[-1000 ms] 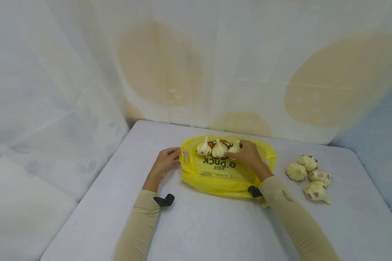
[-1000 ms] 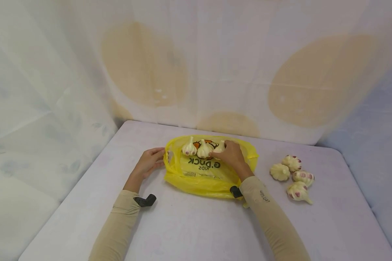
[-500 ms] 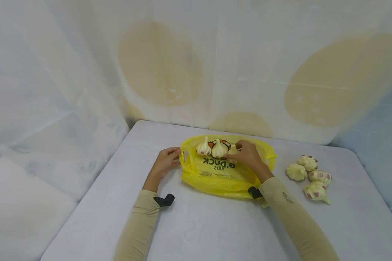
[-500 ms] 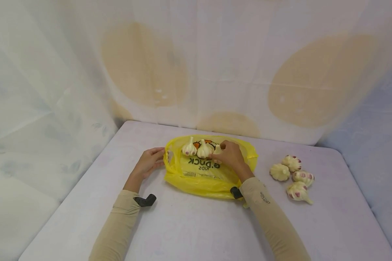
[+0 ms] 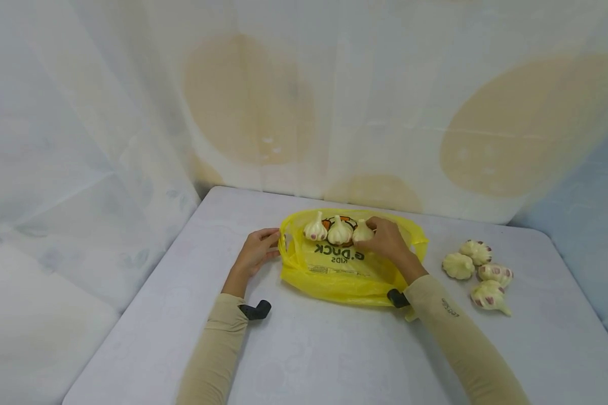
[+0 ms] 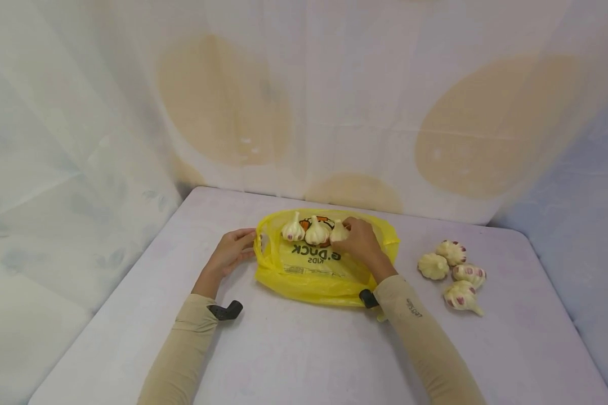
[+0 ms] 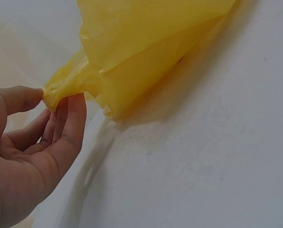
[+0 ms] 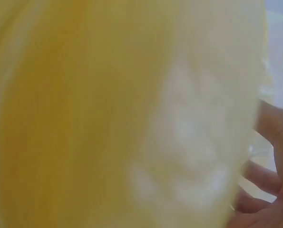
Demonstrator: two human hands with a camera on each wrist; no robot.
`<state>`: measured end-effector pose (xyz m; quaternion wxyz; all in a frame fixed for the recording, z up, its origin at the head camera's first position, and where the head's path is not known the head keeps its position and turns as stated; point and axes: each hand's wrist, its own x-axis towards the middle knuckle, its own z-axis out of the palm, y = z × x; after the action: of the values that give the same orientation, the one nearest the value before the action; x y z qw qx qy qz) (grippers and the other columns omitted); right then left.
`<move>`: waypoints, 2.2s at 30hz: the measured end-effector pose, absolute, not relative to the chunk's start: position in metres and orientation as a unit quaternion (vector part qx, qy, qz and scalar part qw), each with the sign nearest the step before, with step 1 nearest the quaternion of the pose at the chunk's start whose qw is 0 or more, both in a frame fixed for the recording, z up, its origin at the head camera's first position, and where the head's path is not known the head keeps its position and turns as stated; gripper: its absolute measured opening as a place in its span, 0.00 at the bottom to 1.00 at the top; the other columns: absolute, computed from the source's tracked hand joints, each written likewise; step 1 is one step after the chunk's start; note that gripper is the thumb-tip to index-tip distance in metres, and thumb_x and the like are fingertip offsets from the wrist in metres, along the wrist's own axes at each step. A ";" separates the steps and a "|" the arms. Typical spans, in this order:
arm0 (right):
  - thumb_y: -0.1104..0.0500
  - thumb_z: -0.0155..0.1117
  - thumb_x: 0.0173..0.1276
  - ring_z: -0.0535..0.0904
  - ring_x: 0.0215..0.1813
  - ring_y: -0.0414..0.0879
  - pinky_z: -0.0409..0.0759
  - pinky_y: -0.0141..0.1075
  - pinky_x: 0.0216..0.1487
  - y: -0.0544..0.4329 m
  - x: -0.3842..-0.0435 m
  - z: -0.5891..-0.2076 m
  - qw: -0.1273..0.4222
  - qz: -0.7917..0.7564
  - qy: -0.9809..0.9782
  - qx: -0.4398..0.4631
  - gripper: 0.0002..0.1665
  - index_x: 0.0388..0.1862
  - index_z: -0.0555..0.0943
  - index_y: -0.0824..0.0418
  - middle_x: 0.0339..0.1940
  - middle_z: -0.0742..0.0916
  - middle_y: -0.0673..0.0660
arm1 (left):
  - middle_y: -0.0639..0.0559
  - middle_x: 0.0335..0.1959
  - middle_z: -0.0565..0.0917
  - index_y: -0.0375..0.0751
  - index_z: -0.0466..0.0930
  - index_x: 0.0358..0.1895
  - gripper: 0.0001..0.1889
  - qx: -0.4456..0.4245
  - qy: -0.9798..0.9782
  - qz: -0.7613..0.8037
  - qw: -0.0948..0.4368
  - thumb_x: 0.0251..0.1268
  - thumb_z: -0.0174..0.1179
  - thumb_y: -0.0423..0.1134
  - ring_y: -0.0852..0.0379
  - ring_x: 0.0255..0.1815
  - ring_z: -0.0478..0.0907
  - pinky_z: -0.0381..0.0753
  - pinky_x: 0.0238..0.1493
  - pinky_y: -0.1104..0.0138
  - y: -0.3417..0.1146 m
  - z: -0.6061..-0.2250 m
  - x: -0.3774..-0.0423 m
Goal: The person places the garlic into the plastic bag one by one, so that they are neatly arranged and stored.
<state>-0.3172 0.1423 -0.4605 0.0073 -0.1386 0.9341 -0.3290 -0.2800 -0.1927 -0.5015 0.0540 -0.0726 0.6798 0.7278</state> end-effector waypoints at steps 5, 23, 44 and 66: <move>0.49 0.76 0.57 0.74 0.58 0.63 0.75 0.55 0.57 0.142 -0.317 -0.464 -0.006 -0.341 0.932 -0.120 0.41 0.63 0.72 0.71 0.58 0.79 0.69 | 0.43 0.54 0.79 0.37 0.76 0.60 0.18 -0.071 0.675 0.732 0.053 0.72 0.58 0.41 0.49 0.52 0.78 0.83 0.48 0.61 -0.192 -0.501 -0.280; 0.47 0.76 0.56 0.75 0.56 0.63 0.77 0.55 0.53 0.139 -0.314 -0.456 -0.031 -0.337 0.934 -0.115 0.40 0.60 0.73 0.69 0.55 0.80 0.68 | 0.43 0.55 0.78 0.37 0.75 0.61 0.19 -0.065 0.673 0.735 0.054 0.73 0.57 0.42 0.48 0.53 0.77 0.83 0.47 0.61 -0.193 -0.498 -0.278; 0.48 0.72 0.62 0.79 0.52 0.63 0.79 0.56 0.50 0.200 -0.287 -0.369 -0.147 -0.326 0.922 -0.146 0.34 0.60 0.75 0.67 0.54 0.81 0.66 | 0.42 0.55 0.78 0.37 0.75 0.61 0.19 -0.067 0.672 0.735 0.056 0.73 0.57 0.42 0.48 0.54 0.77 0.82 0.51 0.58 -0.191 -0.498 -0.286; 0.28 0.52 0.67 0.79 0.34 0.61 0.79 0.53 0.34 0.340 -0.329 -0.378 0.019 -0.165 0.986 -0.013 0.49 0.46 0.76 0.78 0.33 0.83 0.70 | 0.41 0.58 0.75 0.35 0.72 0.64 0.22 -0.073 0.675 0.732 0.056 0.74 0.56 0.42 0.49 0.55 0.76 0.82 0.52 0.59 -0.206 -0.497 -0.285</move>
<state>-0.3295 0.3401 -0.3779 0.0187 -0.0130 0.9860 -0.1652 -0.2851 -0.2055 -0.4969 0.0557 -0.0726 0.6755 0.7317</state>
